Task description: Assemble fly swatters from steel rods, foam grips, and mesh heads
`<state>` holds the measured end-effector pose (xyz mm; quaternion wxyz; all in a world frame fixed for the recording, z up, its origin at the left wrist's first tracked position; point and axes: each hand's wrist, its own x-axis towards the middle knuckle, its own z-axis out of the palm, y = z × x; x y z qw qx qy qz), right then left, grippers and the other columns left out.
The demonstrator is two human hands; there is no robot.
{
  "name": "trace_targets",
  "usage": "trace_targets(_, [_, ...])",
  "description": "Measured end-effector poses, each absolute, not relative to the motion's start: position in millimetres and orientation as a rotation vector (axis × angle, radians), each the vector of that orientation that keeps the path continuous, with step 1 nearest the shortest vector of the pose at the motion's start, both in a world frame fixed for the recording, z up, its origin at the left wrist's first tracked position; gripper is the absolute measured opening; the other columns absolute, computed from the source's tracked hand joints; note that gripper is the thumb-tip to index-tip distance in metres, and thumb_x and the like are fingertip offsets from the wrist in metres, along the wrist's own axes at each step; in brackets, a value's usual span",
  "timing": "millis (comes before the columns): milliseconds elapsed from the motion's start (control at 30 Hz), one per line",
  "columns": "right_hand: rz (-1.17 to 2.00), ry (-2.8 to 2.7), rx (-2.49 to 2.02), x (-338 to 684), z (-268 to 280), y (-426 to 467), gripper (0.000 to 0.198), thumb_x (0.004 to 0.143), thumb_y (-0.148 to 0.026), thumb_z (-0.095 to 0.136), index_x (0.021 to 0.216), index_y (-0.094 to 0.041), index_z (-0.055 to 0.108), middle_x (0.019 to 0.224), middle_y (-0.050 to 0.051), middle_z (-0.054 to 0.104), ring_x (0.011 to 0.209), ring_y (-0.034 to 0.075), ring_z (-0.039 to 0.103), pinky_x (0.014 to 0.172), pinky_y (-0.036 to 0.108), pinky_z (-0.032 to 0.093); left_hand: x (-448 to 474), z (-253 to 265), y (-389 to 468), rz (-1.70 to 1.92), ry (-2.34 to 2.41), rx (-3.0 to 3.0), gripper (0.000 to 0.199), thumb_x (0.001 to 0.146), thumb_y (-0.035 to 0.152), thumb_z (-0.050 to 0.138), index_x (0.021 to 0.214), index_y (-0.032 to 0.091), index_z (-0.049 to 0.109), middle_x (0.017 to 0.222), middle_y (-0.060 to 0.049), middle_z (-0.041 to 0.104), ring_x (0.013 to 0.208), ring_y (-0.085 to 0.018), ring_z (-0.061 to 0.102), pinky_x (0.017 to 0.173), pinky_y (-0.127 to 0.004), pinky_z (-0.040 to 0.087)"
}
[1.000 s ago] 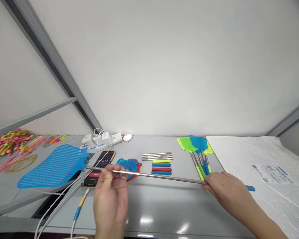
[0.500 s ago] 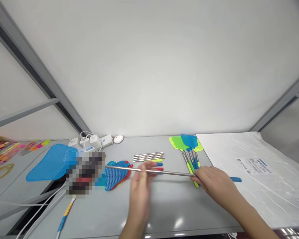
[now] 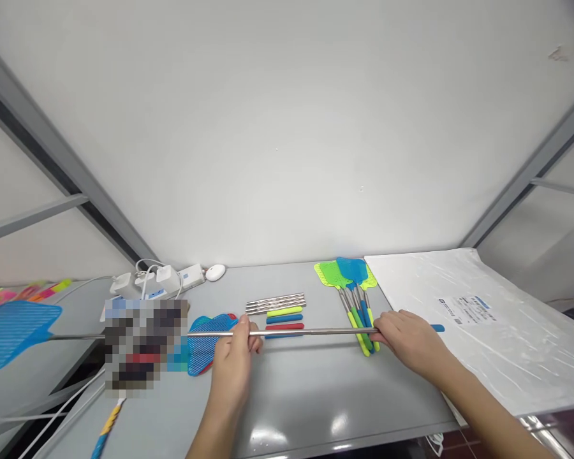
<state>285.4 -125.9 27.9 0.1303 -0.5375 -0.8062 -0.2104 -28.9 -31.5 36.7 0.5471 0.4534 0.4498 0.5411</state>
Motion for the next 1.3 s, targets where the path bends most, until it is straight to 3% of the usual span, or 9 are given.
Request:
trace_targets(133, [-0.653,-2.256,-1.641,303,37,-122,0.025,0.099,-0.030,0.045,0.081,-0.019,0.057,0.073,0.002,0.057,0.066,0.016,0.050,0.066,0.031,0.033,-16,32,-37,1.204,0.981,1.030,0.054,0.086,0.056,0.056,0.052,0.022,0.032,0.054,0.004,0.028,0.054,-0.013,0.034,0.056,-0.025,0.037])
trace_targets(233, [-0.757,-1.839,-1.721,290,39,-120,0.014,0.095,-0.030,0.052,0.100,-0.021,0.061,0.096,0.009,0.060,0.093,0.024,0.055,0.084,0.041,0.037,2,25,-45,1.162,0.908,0.965,0.052,0.083,0.060,0.059,0.057,0.021,0.038,0.056,0.004,0.034,0.054,-0.012,0.035,0.056,-0.025,0.038])
trace_targets(300, [-0.732,-1.491,-1.658,266,34,-122,0.020,0.091,-0.030,0.057,0.110,-0.022,0.058,0.106,0.012,0.055,0.104,0.029,0.051,0.089,0.047,0.037,11,21,-47,1.192,0.868,0.911,0.051,0.082,0.062,0.059,0.059,0.021,0.039,0.057,0.004,0.035,0.054,-0.011,0.035,0.056,-0.025,0.038])
trace_targets(367, [-0.499,-1.209,-1.497,234,25,-124,0.016,0.089,-0.030,0.059,0.102,-0.022,0.053,0.095,0.009,0.051,0.095,0.025,0.051,0.082,0.043,0.041,15,19,-48,1.218,0.835,0.862,0.051,0.083,0.061,0.059,0.059,0.021,0.038,0.056,0.005,0.034,0.054,-0.011,0.034,0.058,-0.025,0.038])
trace_targets(467, [0.188,-0.934,-1.355,188,12,-125,0.016,0.096,-0.039,0.046,0.099,-0.023,0.048,0.081,0.001,0.047,0.066,0.015,0.047,0.062,0.031,0.041,16,19,-46,1.208,0.799,0.861,0.051,0.085,0.059,0.058,0.058,0.021,0.038,0.055,0.005,0.034,0.054,-0.011,0.034,0.061,-0.026,0.039])
trace_targets(567, [0.733,-0.765,-1.151,166,8,-119,0.031,0.097,-0.052,0.037,0.105,-0.024,0.048,0.065,-0.006,0.039,0.048,0.009,0.031,0.047,0.024,0.027,15,20,-47,1.162,0.775,0.958,0.052,0.085,0.059,0.057,0.056,0.021,0.038,0.056,0.004,0.035,0.055,-0.012,0.035,0.062,-0.027,0.039])
trace_targets(633, [0.881,-0.645,-1.033,164,11,-114,0.037,0.096,-0.056,0.038,0.101,-0.022,0.051,0.058,-0.009,0.031,0.045,0.008,0.022,0.045,0.023,0.018,12,19,-47,1.121,0.778,1.019,0.052,0.086,0.059,0.056,0.055,0.021,0.039,0.056,0.003,0.036,0.057,-0.013,0.037,0.063,-0.028,0.039])
trace_targets(767, [0.915,-0.504,-0.955,170,21,-111,0.034,0.093,-0.053,0.050,0.087,-0.020,0.056,0.053,-0.010,0.024,0.046,0.007,0.018,0.045,0.023,0.017,-2,20,-47,1.136,0.808,1.053,0.048,0.089,0.056,0.053,0.058,0.020,0.044,0.059,0.002,0.038,0.061,-0.014,0.040,0.066,-0.028,0.038])
trace_targets(1300, [0.744,-0.213,-0.919,203,36,-113,0.027,0.092,-0.041,0.055,0.076,-0.019,0.053,0.047,-0.010,0.028,0.041,0.007,0.019,0.044,0.021,0.029,-48,27,-43,1.501,0.953,0.819,0.053,0.086,0.050,0.060,0.052,0.021,0.033,0.054,0.005,0.029,0.052,-0.011,0.031,0.058,-0.026,0.039])
